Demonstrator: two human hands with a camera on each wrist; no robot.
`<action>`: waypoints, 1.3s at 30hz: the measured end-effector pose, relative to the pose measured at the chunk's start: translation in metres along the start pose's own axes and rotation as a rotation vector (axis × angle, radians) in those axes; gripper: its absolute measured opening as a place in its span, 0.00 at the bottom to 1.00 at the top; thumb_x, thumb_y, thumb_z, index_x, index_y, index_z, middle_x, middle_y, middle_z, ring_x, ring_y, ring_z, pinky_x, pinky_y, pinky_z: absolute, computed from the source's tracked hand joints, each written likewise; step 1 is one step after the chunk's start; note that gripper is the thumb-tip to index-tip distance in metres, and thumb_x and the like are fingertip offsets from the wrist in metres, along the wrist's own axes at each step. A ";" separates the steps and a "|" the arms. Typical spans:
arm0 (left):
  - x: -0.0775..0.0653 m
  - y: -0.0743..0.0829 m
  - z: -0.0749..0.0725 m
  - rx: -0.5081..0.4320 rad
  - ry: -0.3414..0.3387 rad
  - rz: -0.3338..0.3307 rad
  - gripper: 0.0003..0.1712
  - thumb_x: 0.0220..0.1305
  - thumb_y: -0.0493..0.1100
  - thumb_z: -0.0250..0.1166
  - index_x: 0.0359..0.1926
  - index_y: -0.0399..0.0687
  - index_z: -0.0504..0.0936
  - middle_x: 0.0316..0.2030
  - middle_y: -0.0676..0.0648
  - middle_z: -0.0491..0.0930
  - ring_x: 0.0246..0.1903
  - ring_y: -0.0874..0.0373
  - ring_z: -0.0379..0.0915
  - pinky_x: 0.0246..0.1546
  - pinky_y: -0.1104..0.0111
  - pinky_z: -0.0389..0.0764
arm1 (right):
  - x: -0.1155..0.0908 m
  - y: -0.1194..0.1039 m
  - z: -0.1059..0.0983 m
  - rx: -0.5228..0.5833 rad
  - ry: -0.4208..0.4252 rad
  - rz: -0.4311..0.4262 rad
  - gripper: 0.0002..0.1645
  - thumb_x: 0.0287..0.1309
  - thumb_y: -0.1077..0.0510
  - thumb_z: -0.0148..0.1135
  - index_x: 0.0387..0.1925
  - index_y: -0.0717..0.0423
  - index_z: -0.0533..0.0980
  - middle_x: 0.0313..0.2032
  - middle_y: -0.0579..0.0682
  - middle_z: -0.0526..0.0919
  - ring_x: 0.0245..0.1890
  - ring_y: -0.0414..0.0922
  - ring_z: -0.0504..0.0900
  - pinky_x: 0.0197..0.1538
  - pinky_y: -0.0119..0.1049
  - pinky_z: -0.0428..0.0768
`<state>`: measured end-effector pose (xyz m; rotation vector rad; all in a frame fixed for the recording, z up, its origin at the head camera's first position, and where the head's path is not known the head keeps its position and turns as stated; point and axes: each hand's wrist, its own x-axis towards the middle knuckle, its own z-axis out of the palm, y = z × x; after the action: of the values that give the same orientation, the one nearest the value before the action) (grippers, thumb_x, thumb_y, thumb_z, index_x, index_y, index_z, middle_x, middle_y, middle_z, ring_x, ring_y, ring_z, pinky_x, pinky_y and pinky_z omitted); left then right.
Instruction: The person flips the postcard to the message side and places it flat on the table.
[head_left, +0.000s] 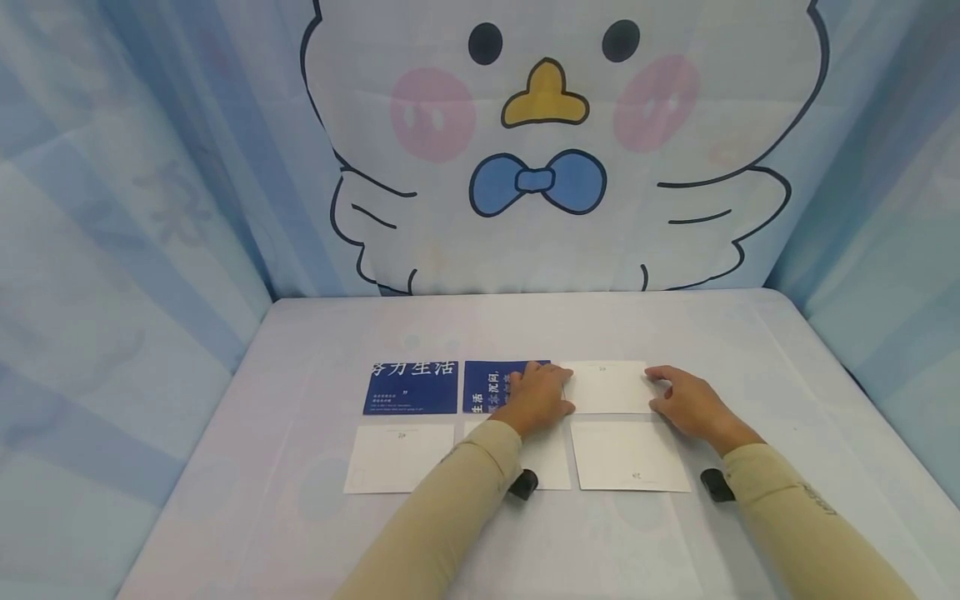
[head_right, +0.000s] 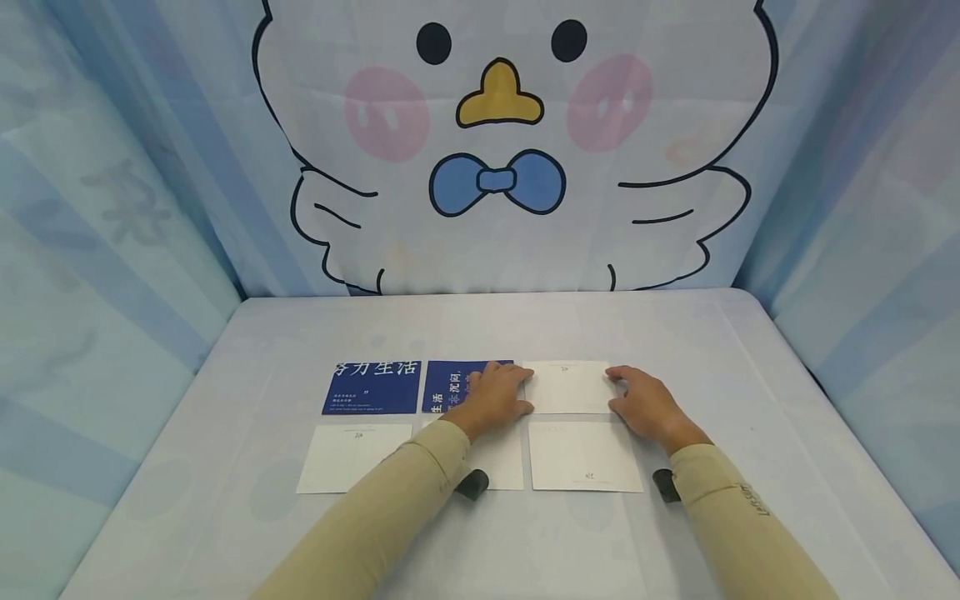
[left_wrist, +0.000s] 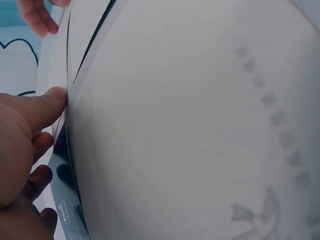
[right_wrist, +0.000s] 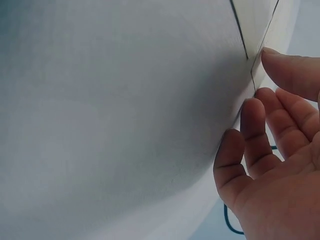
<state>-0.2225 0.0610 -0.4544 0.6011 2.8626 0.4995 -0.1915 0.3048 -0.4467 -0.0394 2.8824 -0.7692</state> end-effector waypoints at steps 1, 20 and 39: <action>0.000 0.000 0.000 0.001 -0.002 -0.002 0.32 0.66 0.53 0.68 0.69 0.57 0.74 0.66 0.56 0.73 0.62 0.56 0.63 0.56 0.59 0.64 | 0.000 0.000 0.000 -0.001 -0.003 0.003 0.31 0.62 0.63 0.60 0.65 0.69 0.67 0.44 0.63 0.77 0.39 0.55 0.74 0.43 0.48 0.75; -0.007 0.001 -0.004 -0.023 0.017 -0.023 0.30 0.65 0.53 0.68 0.67 0.56 0.76 0.64 0.54 0.75 0.59 0.54 0.65 0.56 0.58 0.63 | -0.004 -0.005 -0.005 -0.031 -0.007 -0.039 0.34 0.60 0.63 0.61 0.66 0.71 0.65 0.39 0.62 0.77 0.36 0.54 0.74 0.41 0.50 0.75; -0.023 -0.033 -0.031 -0.200 0.029 0.029 0.38 0.64 0.53 0.69 0.72 0.53 0.69 0.67 0.50 0.72 0.64 0.51 0.65 0.60 0.54 0.63 | -0.009 -0.055 -0.013 0.050 -0.019 -0.076 0.45 0.57 0.49 0.73 0.71 0.60 0.65 0.62 0.69 0.71 0.58 0.65 0.73 0.53 0.61 0.76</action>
<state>-0.2203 0.0142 -0.4348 0.6057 2.7871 0.7937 -0.1854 0.2639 -0.4074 -0.1502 2.8569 -0.8490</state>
